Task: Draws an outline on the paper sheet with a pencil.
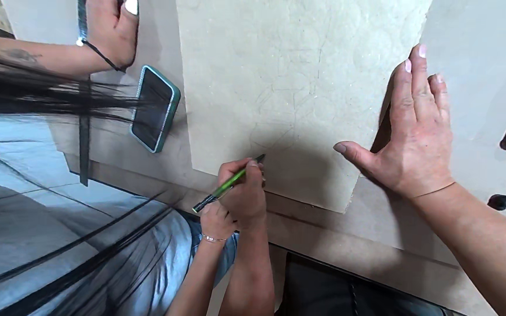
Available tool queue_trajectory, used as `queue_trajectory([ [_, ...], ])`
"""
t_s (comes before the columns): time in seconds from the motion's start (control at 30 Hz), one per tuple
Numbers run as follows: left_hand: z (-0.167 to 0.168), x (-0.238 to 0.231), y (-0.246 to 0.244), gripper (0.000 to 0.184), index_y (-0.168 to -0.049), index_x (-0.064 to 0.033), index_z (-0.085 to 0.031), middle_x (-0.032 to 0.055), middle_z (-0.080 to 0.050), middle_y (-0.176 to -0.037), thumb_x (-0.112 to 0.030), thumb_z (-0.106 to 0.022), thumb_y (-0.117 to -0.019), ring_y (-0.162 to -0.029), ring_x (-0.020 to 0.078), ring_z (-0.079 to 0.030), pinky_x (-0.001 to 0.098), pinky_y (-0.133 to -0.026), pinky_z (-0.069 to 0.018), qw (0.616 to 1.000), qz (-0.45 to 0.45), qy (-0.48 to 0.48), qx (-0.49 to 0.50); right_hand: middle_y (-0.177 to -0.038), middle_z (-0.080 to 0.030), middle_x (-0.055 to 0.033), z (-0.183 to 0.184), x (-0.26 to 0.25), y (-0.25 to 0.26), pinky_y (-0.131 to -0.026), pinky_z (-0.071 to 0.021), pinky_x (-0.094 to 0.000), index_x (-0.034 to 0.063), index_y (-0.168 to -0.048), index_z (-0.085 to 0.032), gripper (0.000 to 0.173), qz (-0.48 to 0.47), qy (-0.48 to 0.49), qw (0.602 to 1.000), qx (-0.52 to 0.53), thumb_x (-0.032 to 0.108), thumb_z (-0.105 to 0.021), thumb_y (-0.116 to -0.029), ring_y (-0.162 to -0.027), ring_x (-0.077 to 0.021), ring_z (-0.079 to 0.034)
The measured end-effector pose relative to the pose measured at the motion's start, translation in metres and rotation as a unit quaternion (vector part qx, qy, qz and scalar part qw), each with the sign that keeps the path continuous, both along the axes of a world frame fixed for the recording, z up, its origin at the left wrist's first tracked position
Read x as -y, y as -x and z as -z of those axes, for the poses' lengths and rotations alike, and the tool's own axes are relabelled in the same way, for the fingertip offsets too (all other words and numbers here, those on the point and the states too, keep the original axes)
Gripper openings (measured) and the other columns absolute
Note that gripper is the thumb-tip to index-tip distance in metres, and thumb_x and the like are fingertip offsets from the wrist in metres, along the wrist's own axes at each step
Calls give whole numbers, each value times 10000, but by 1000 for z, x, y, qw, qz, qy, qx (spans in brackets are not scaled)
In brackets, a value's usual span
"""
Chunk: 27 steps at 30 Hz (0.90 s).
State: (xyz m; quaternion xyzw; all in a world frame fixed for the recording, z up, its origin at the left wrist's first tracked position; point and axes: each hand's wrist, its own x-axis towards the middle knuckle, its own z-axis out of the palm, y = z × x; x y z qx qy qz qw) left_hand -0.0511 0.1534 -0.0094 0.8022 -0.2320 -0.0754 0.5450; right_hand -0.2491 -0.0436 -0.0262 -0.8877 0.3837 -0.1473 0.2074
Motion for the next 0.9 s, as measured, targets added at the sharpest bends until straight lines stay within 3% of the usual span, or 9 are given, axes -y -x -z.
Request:
queue_trajectory([
  [0.13,-8,10,-4,42,-1018,-34,-624,41,-729,-806,-47,-623,-978,-661,131,-713,274,-572,-610,999,-31,4,-16,-1668,-250,-237,1,-1,0,-1277,-178,-528,-39,-1599,-260,1248,5,1,1000,8,867,-545,-790,-1533,-347,-309],
  [0.33,-27,76,27,131,-1087,-9,-657,49,-710,-858,-95,-640,-990,-697,117,-681,274,-611,-597,988,126,-12,-93,-1671,-238,-239,-2,-1,0,-1272,-180,-526,-42,-1599,-250,1256,4,-2,1000,-8,879,-525,-792,-1531,-347,-314],
  [0.4,-18,93,29,90,-1015,24,-658,73,-720,-787,-23,-634,-943,-623,118,-676,253,-529,-570,992,100,33,-62,-1671,-239,-238,-1,-2,0,-1273,-179,-531,-40,-1600,-252,1254,5,-2,1000,-5,874,-538,-789,-1530,-349,-316],
  [0.57,-62,93,38,120,-1107,12,-638,31,-692,-879,-21,-609,-995,-716,59,-660,179,-669,-562,982,136,-64,-113,-1672,-229,-243,-1,-2,1,-1273,-176,-529,-45,-1599,-249,1245,5,-6,1000,-6,867,-533,-800,-1536,-346,-304],
  [0.7,-26,82,16,123,-1026,105,-645,155,-726,-866,1,-632,-962,-714,134,-704,189,-615,-569,980,176,85,-43,-1669,-237,-244,-1,-2,-1,-1274,-180,-529,-51,-1597,-247,1258,5,-5,1000,-5,871,-537,-791,-1533,-350,-309],
  [0.73,-39,62,-4,197,-1102,137,-612,184,-714,-1015,-32,-588,-1006,-894,134,-709,165,-769,-558,957,286,24,-45,-1668,-240,-245,0,-2,0,-1270,-183,-528,-52,-1596,-250,1257,4,-2,1000,-6,872,-532,-792,-1531,-351,-313],
  [0.8,-121,82,6,214,-1192,68,-647,95,-698,-1214,-20,-601,-1003,-1100,83,-647,163,-979,-441,918,203,-240,-243,-1668,-237,-249,0,-2,0,-1269,-181,-526,-55,-1594,-251,1253,3,-3,1000,-4,867,-539,-796,-1529,-357,-316],
  [0.87,-127,90,8,218,-1201,59,-647,85,-696,-1216,-24,-598,-1005,-1100,76,-644,159,-977,-438,911,190,-254,-264,-1666,-240,-252,-1,-2,0,-1271,-182,-525,-57,-1591,-256,1252,2,-6,1000,-4,864,-546,-794,-1528,-357,-316],
  [0.9,-98,79,3,208,-1174,84,-634,123,-704,-1155,-42,-601,-1012,-1038,103,-670,170,-914,-485,935,234,-176,-199,-1663,-245,-254,-1,-2,0,-1269,-184,-526,-58,-1589,-260,1252,2,-5,1000,-4,864,-547,-793,-1526,-357,-321],
])
